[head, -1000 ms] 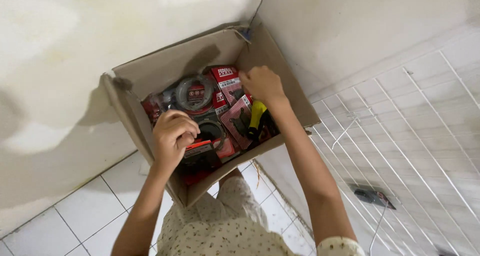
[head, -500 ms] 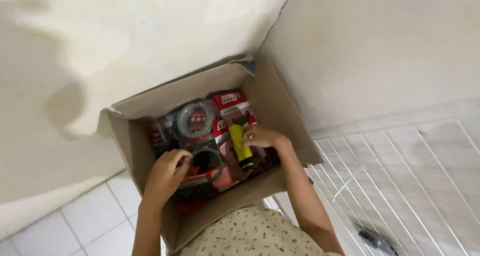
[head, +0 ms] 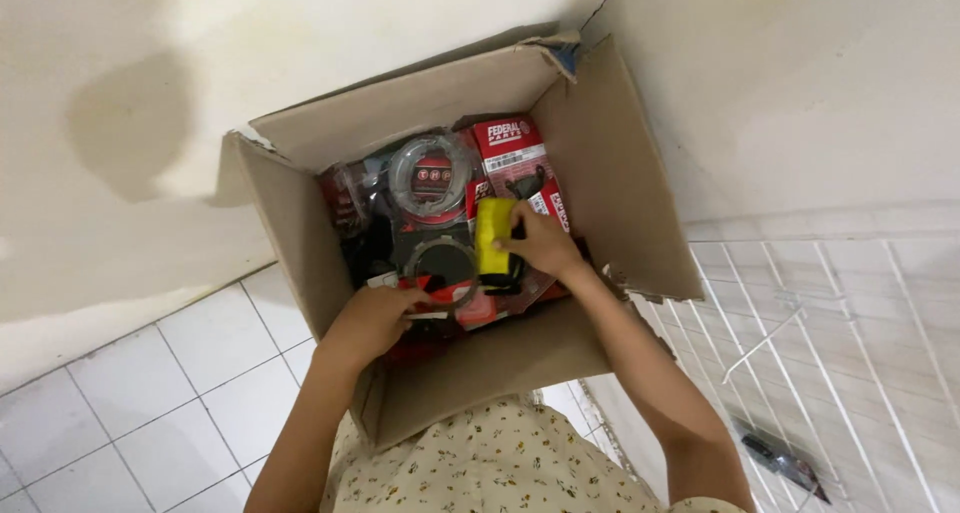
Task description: The person wipes a round, packaged item with a yellow cloth while holding it over a cardboard box. They then lift the item to a wall-mounted wire rack, place it on a hook, and immediately retrieve it to continue wiping it inside the box.
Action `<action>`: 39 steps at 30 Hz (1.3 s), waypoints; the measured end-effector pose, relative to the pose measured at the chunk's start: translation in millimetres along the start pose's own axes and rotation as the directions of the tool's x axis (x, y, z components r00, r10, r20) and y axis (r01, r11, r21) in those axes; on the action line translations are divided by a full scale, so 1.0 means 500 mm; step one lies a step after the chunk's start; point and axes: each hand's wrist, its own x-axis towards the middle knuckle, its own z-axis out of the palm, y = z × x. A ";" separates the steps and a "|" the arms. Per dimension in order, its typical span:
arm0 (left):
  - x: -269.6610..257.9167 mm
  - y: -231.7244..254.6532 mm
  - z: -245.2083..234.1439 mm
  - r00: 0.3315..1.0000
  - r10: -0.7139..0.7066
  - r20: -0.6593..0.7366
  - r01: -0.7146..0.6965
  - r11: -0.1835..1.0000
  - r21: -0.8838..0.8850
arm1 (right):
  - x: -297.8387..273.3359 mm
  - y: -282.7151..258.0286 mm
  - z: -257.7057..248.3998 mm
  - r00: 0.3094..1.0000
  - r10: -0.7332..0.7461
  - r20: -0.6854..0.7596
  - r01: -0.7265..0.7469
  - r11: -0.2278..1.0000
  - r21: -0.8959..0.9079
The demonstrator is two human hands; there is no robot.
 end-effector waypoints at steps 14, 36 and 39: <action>0.011 -0.029 0.028 0.990 0.064 0.128 -0.057 0.997 -0.058 | -0.036 -0.145 -0.115 0.716 -0.043 -0.696 0.397 0.846 0.356; -0.050 0.052 -0.053 0.995 -0.047 -0.093 0.034 0.990 -0.140 | 0.004 -0.232 -0.039 0.746 -0.561 -0.359 0.392 0.805 -0.444; -0.029 0.050 -0.053 0.956 -0.039 -0.291 -0.108 0.876 -0.471 | -0.048 -0.238 -0.052 0.672 -0.569 -0.475 0.467 0.823 -0.324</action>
